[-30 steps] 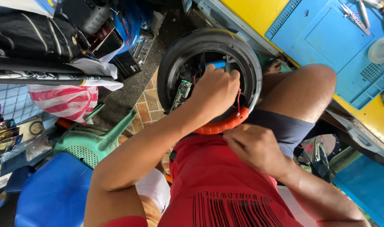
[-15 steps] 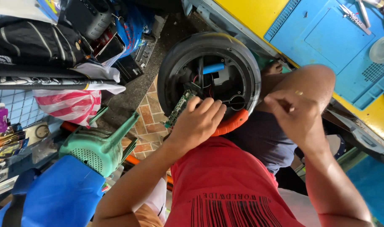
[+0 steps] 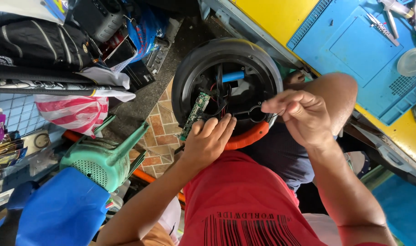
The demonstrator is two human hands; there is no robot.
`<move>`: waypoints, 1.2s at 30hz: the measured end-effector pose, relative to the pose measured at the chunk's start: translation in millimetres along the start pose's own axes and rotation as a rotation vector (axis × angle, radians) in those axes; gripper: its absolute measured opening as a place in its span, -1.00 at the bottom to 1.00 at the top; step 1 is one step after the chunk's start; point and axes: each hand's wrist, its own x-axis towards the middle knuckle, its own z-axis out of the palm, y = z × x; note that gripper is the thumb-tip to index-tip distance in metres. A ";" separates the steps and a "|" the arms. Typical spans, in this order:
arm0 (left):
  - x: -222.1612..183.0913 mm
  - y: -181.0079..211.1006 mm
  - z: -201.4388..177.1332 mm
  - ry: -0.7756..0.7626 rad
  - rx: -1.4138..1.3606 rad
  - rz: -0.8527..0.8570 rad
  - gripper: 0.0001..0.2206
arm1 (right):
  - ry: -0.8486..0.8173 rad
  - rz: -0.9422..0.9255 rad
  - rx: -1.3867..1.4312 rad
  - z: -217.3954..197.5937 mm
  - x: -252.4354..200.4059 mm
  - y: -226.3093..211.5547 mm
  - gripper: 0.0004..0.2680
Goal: Examining and manipulating the internal circuit board and wiring of an electronic device for repair.
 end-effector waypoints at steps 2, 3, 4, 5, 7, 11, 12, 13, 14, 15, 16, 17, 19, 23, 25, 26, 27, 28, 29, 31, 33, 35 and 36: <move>-2.5 0.6 -2.8 -0.027 -0.026 -0.002 -0.66 | -0.024 0.081 0.160 9.1 -3.1 -9.4 -0.81; -4.5 2.6 0.0 -0.027 -0.027 -0.001 -0.66 | -0.023 0.080 0.159 9.6 -2.5 -9.2 -0.81; -6.6 4.5 2.8 -0.021 -0.049 -0.012 -0.67 | 0.009 0.083 -0.006 10.2 -1.9 -9.1 -0.82; -8.7 7.0 5.4 -0.015 -0.070 -0.024 -0.66 | 0.040 0.087 -0.171 10.7 -1.2 -9.2 -0.83; -4.5 9.9 2.1 -0.002 -0.084 -0.027 -0.68 | 0.051 0.105 -0.304 12.5 -7.7 -8.7 -0.83; -5.0 9.4 2.2 0.024 -0.134 -0.031 -0.74 | -0.005 0.113 -0.637 16.2 -15.7 -15.1 -0.84; -5.4 10.3 2.8 0.023 -0.135 -0.032 -0.74 | -0.005 0.115 -0.637 23.2 -10.0 -21.6 -0.84; -6.0 11.8 3.3 0.029 -0.128 -0.028 -0.76 | -0.047 0.120 -0.713 30.1 -4.9 -28.5 -0.85; -6.6 13.3 3.7 0.034 -0.121 -0.025 -0.77 | -0.089 0.126 -0.788 37.2 0.4 -35.3 -0.85; -5.8 13.2 4.1 0.034 -0.124 -0.027 -0.77 | -0.089 0.129 -0.790 40.5 1.1 -33.5 -0.85; -5.0 13.0 4.4 0.037 -0.122 -0.027 -0.77 | -0.092 0.146 -0.913 43.9 2.0 -31.8 -0.86; -3.8 12.7 5.0 0.041 -0.119 -0.028 -0.77 | -0.096 0.162 -1.037 47.1 3.2 -30.3 -0.86; -1.0 9.9 2.2 0.049 -0.143 -0.035 -0.76 | -0.124 0.082 -1.124 61.7 8.3 -31.3 -0.88; 3.8 7.6 -4.4 0.089 -0.189 -0.037 -0.74 | -0.246 0.046 -1.441 64.2 12.2 -21.5 -0.81; 5.7 9.8 -4.4 0.099 -0.200 -0.042 -0.74 | -0.292 0.082 -1.545 58.0 11.3 -14.9 -0.84; 7.4 9.8 -4.4 0.111 -0.207 -0.047 -0.74 | -0.339 0.113 -1.648 55.3 12.3 -11.9 -0.86; 6.5 11.6 -1.6 0.113 -0.205 -0.048 -0.74 | -0.341 0.110 -1.649 54.8 12.4 -11.1 -0.86; 5.7 13.3 1.4 0.123 -0.212 -0.064 -0.73 | -0.303 0.122 -1.544 54.2 12.8 -10.1 -0.89; 4.0 15.4 4.1 0.131 -0.220 -0.080 -0.72 | -0.266 0.138 -1.438 53.7 12.1 -8.7 -0.91; 3.8 16.2 3.4 0.134 -0.235 -0.095 -0.73 | -0.238 0.163 -1.384 56.8 8.9 -14.4 -0.92; 4.2 14.4 1.6 0.137 -0.254 -0.106 -0.73 | -0.204 0.190 -1.331 58.0 4.1 -15.7 -0.92; 4.4 8.7 -2.7 0.104 -0.298 -0.126 -0.74 | -0.151 0.238 -1.266 58.7 -1.7 -11.6 -0.91; 3.8 7.3 -2.8 0.100 -0.303 -0.123 -0.74 | -0.146 0.242 -1.265 60.0 -2.8 -9.4 -0.91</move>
